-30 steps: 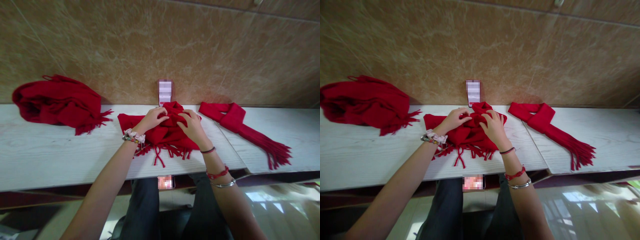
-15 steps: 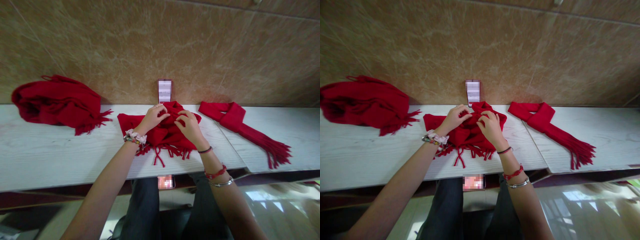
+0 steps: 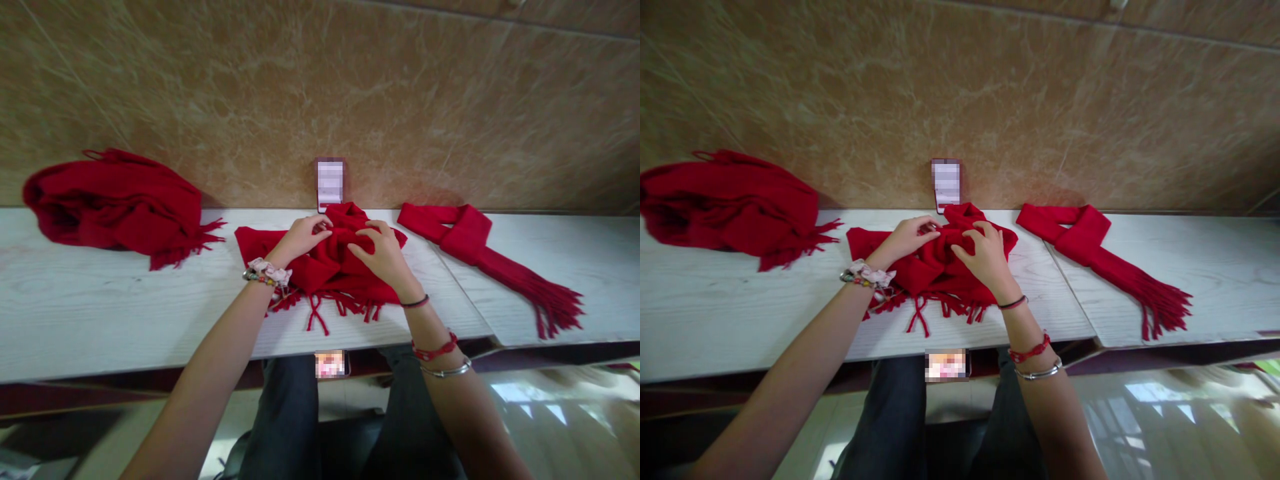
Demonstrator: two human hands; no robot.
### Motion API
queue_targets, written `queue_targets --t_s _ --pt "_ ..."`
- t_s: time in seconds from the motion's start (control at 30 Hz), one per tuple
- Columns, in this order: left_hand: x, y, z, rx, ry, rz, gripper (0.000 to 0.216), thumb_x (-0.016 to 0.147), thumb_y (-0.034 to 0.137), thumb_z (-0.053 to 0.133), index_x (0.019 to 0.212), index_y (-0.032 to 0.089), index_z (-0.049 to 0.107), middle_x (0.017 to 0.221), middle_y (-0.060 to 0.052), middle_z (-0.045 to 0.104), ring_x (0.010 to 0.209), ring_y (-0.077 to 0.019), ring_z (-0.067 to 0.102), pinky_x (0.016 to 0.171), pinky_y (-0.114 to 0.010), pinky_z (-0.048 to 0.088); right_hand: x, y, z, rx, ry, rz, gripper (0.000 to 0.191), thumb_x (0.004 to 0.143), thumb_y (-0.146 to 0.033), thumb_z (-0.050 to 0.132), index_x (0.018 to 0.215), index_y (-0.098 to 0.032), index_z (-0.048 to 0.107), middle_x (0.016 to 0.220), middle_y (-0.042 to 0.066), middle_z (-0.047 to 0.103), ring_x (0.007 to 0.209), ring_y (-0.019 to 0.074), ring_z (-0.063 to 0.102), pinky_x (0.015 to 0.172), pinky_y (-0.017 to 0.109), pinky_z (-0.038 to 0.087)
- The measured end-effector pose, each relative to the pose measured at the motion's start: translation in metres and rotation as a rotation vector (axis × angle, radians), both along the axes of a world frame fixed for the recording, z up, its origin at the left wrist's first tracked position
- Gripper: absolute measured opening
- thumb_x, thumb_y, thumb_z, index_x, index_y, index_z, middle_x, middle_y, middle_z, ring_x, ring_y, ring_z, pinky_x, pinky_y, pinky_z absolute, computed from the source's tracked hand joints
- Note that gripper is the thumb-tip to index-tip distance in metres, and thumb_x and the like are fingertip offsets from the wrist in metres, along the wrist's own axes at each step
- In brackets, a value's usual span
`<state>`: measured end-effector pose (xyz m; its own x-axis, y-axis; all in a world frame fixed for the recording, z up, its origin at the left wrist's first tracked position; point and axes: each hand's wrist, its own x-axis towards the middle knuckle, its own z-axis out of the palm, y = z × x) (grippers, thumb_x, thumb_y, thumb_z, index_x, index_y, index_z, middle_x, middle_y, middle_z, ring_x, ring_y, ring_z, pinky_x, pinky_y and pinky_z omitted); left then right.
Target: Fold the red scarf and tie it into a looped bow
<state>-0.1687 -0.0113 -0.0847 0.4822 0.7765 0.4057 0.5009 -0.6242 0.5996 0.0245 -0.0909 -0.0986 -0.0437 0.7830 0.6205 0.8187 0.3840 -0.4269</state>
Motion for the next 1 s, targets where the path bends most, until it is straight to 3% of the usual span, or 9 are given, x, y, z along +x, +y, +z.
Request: queue_targets --t_s 0.17,0.43,0.7,1.0 --pt "0.002 -0.004 0.004 0.040 -0.035 0.008 0.018 0.078 0.026 0.058 0.091 0.015 0.065 0.090 -0.007 0.071 0.084 -0.0183 0.065 0.080 -0.031 0.049 -0.013 0.002 -0.003 0.001 -0.007 -0.112 0.010 0.078 -0.021 0.064 0.086 -0.019 0.069 0.115 0.013 0.057 0.114 0.0314 0.050 0.104 0.058 0.033" --pt "0.001 -0.005 0.008 0.066 -0.026 0.080 0.013 0.079 0.021 0.058 0.087 0.016 0.066 0.087 -0.005 0.071 0.081 -0.0174 0.064 0.080 -0.030 0.048 -0.005 0.005 -0.004 0.015 0.049 -0.122 0.009 0.078 -0.015 0.058 0.076 -0.020 0.065 0.108 0.011 0.059 0.107 0.0287 0.053 0.100 0.054 0.038" --pt "-0.018 0.006 0.011 0.172 0.061 0.361 0.014 0.082 0.017 0.053 0.083 0.016 0.067 0.089 -0.007 0.068 0.086 -0.0200 0.061 0.083 -0.032 0.046 0.032 0.012 0.005 0.060 0.134 -0.272 0.007 0.075 -0.015 0.058 0.070 -0.019 0.059 0.095 0.011 0.057 0.090 0.0250 0.057 0.089 0.044 0.045" --pt "-0.050 0.010 0.017 0.179 0.123 0.669 0.015 0.087 0.016 0.048 0.082 0.019 0.063 0.089 -0.007 0.062 0.087 -0.0204 0.055 0.083 -0.032 0.042 0.088 0.019 -0.002 0.128 0.180 -0.533 0.005 0.073 -0.021 0.056 0.068 -0.020 0.057 0.088 0.011 0.058 0.090 0.0262 0.055 0.087 0.046 0.045"
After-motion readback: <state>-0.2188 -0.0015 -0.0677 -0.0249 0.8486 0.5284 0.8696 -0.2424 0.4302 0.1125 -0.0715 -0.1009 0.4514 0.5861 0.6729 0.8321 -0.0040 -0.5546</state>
